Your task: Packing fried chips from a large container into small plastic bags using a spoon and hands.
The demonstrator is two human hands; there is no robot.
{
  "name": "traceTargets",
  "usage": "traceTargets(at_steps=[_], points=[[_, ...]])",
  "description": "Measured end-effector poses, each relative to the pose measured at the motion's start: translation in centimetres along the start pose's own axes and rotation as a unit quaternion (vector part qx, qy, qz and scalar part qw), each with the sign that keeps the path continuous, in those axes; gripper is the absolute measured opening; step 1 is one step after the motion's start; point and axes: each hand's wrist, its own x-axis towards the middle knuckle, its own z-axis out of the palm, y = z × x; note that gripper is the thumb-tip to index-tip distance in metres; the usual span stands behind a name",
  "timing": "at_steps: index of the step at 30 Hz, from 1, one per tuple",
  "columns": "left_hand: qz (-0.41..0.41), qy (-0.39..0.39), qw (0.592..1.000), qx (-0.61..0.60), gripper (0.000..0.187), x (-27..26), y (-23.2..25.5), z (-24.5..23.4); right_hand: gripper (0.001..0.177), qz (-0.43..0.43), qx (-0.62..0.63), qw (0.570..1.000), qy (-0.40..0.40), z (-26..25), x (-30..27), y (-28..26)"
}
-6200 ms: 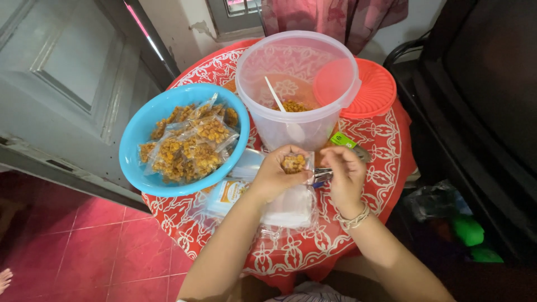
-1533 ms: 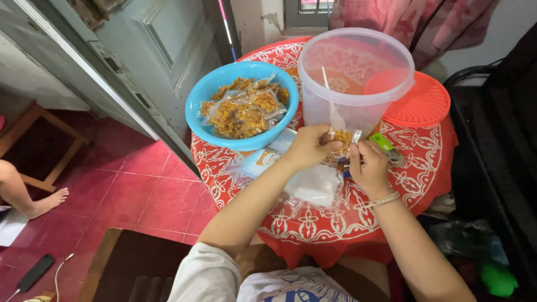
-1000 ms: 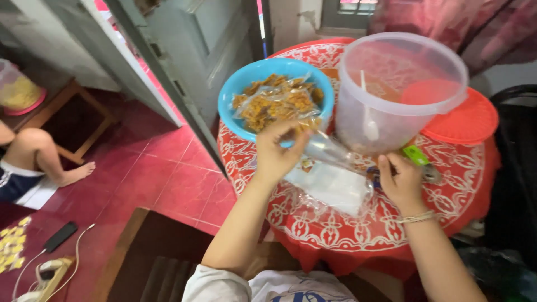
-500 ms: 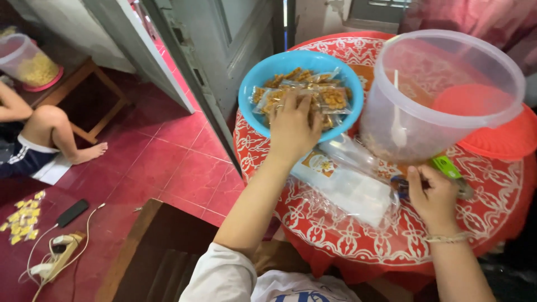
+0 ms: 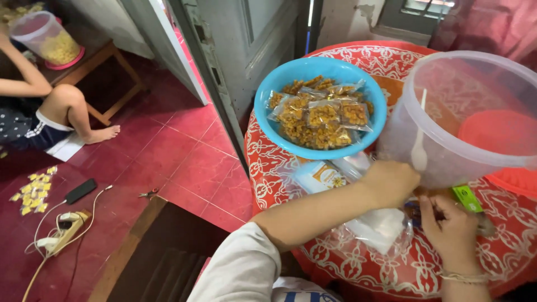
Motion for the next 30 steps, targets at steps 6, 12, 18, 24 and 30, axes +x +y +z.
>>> traceTargets(at_steps=[6, 12, 18, 24, 30], points=[[0.000, -0.025, 0.992, -0.120, 0.027, 1.1, -2.8, 2.4, 0.031, 0.013, -0.023, 0.999, -0.021, 0.0, -1.0, 0.5], [-0.006, -0.022, 0.992, -0.126, 0.023, 1.0, -2.6, 1.7, 0.026, 0.039, 0.158, 0.986, 0.048, -1.5, -2.8, 0.0], [0.053, 0.078, 0.977, -0.191, 0.017, 1.8, -3.5, 4.1, 0.020, -0.074, 0.171, 0.980, -0.074, -1.7, -2.1, -5.4], [0.043, 0.046, 0.984, -0.169, 0.026, 1.1, -3.3, 2.5, 0.021, -0.019, 0.225, 0.972, -0.067, -1.8, -2.2, -4.6], [0.199, 0.127, 0.921, -0.311, 0.031, 0.4, -4.7, 1.1, 0.022, 0.053, 0.165, 0.983, -0.061, -1.6, -2.0, -4.5]])
